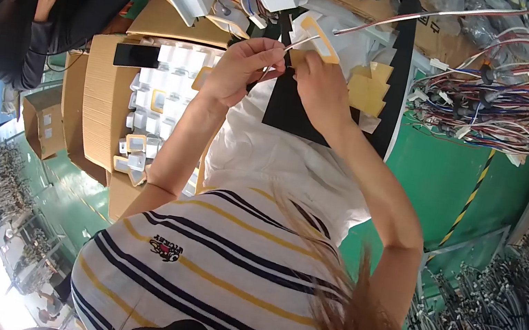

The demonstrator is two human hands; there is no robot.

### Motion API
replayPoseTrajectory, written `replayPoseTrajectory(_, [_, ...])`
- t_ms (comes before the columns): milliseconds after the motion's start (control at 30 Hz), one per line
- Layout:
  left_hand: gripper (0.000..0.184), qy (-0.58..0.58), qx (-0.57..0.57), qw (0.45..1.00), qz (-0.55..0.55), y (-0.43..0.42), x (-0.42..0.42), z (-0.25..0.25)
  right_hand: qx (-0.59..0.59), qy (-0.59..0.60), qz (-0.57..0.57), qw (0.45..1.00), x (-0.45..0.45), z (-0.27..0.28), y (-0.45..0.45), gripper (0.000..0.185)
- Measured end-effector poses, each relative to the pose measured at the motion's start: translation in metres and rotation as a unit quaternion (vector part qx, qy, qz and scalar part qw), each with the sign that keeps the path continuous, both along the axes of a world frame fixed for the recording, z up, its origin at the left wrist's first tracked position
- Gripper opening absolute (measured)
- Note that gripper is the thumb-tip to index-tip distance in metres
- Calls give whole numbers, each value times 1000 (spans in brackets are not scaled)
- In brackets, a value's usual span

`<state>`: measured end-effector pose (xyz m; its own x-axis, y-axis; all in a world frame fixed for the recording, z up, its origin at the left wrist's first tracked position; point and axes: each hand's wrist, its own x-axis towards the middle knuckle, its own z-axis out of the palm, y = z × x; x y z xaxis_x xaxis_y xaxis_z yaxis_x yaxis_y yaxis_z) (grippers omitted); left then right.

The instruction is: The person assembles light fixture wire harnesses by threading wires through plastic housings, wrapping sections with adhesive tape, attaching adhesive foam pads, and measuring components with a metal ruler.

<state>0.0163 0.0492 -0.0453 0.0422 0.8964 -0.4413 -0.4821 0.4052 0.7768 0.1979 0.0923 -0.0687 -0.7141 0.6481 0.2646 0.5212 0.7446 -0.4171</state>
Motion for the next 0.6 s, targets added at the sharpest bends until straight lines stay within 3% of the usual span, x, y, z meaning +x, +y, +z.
replayPoseTrajectory(133, [15,-8,-18,1000,-8,3,1,-6,111,-42,65,991,16,-8,-13,8])
replayPoseTrajectory(333, [14,-37,-9,999,-11,7,5,-4,150,-2,87,985,20,-15,-9,10])
replayPoseTrajectory(433, [13,-31,-19,999,-20,9,7,2,49,61,84,993,19,-16,-13,7])
replayPoseTrajectory(533, [11,-36,-13,999,-35,12,11,-1,72,66,92,991,23,1,-20,7])
replayPoseTrajectory(600, [12,72,39,995,-55,10,13,1,55,122,85,987,31,27,-34,10])
